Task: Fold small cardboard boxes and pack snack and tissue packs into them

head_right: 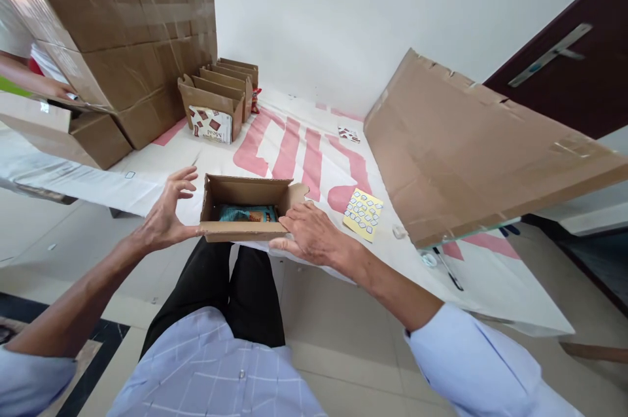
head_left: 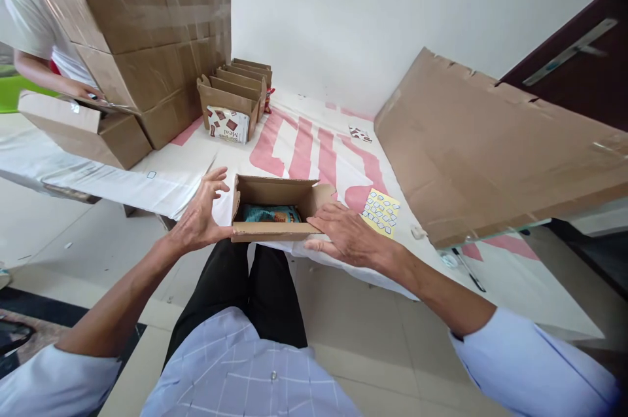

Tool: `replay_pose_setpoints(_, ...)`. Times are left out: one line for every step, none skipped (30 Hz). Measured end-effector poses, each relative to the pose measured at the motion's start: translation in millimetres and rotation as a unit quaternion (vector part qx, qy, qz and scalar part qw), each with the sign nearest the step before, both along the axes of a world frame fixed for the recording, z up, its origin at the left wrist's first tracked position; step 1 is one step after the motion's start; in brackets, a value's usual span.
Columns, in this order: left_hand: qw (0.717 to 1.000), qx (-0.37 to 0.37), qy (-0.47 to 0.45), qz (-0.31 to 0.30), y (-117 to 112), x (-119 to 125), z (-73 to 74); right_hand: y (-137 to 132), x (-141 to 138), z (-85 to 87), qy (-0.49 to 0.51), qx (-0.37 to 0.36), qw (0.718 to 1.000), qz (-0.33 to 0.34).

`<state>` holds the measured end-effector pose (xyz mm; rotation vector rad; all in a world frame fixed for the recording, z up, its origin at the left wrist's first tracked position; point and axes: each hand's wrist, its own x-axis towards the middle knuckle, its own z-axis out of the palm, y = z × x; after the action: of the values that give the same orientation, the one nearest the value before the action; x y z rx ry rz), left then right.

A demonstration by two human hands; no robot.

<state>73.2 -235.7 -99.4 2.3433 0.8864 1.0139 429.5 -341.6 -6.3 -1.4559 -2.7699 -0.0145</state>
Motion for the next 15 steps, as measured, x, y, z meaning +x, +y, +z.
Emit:
replay_pose_setpoints(1.000,-0.026,-0.014,-0.005,2.9,-1.1,-5.3,6.8,-2.0,4.3,0.015,-0.031,0.999,-0.015)
replay_pose_setpoints(0.998,-0.048,-0.024,-0.013,5.7,-1.1,-9.6,14.1,-4.6,9.0,0.029,-0.064,0.997,-0.034)
replay_pose_setpoints(0.997,-0.064,-0.030,-0.022,8.4,-0.4,-12.6,21.4,-7.8,14.1,0.040,-0.097,0.993,-0.055)
replay_pose_setpoints(0.996,-0.073,-0.036,-0.031,10.9,0.9,-14.5,28.4,-11.4,19.2,0.050,-0.130,0.987,-0.076)
replay_pose_setpoints(0.996,-0.076,-0.041,-0.038,13.3,2.4,-15.3,34.8,-15.1,24.1,0.058,-0.164,0.980,-0.094)
replay_pose_setpoints(0.995,-0.075,-0.045,-0.045,15.6,4.0,-15.2,40.5,-18.8,28.7,0.065,-0.197,0.972,-0.106)
replay_pose_setpoints(0.995,-0.072,-0.048,-0.051,17.8,5.6,-14.5,45.7,-22.5,32.6,0.070,-0.226,0.965,-0.112)
replay_pose_setpoints(0.995,-0.072,-0.049,-0.057,20.1,7.1,-13.7,50.5,-25.9,35.8,0.074,-0.249,0.959,-0.114)
replay_pose_setpoints(0.994,-0.076,-0.052,-0.065,22.4,8.5,-13.0,55.1,-29.0,38.1,0.075,-0.268,0.954,-0.114)
replay_pose_setpoints(0.992,-0.086,-0.055,-0.073,24.7,9.9,-12.7,59.8,-31.8,39.5,0.072,-0.284,0.949,-0.114)
replay_pose_setpoints(0.990,-0.100,-0.060,-0.079,27.0,11.5,-12.7,64.9,-34.2,40.0,0.065,-0.298,0.945,-0.118)
replay_pose_setpoints(0.987,-0.117,-0.067,-0.085,29.3,13.1,-13.2,70.5,-36.4,39.6,0.057,-0.311,0.941,-0.122)
replay_pose_setpoints(0.984,-0.134,-0.075,-0.089,31.5,15.0,-14.0,76.5,-38.5,38.4,0.050,-0.324,0.937,-0.123)
replay_pose_setpoints(0.981,-0.148,-0.084,-0.093,33.7,17.1,-15.0,83.0,-40.6,36.4,0.046,-0.333,0.934,-0.120)
replay_pose_setpoints(0.978,-0.159,-0.094,-0.095,35.9,19.3,-15.9,89.8,-43.0,33.7,0.045,-0.334,0.935,-0.113)
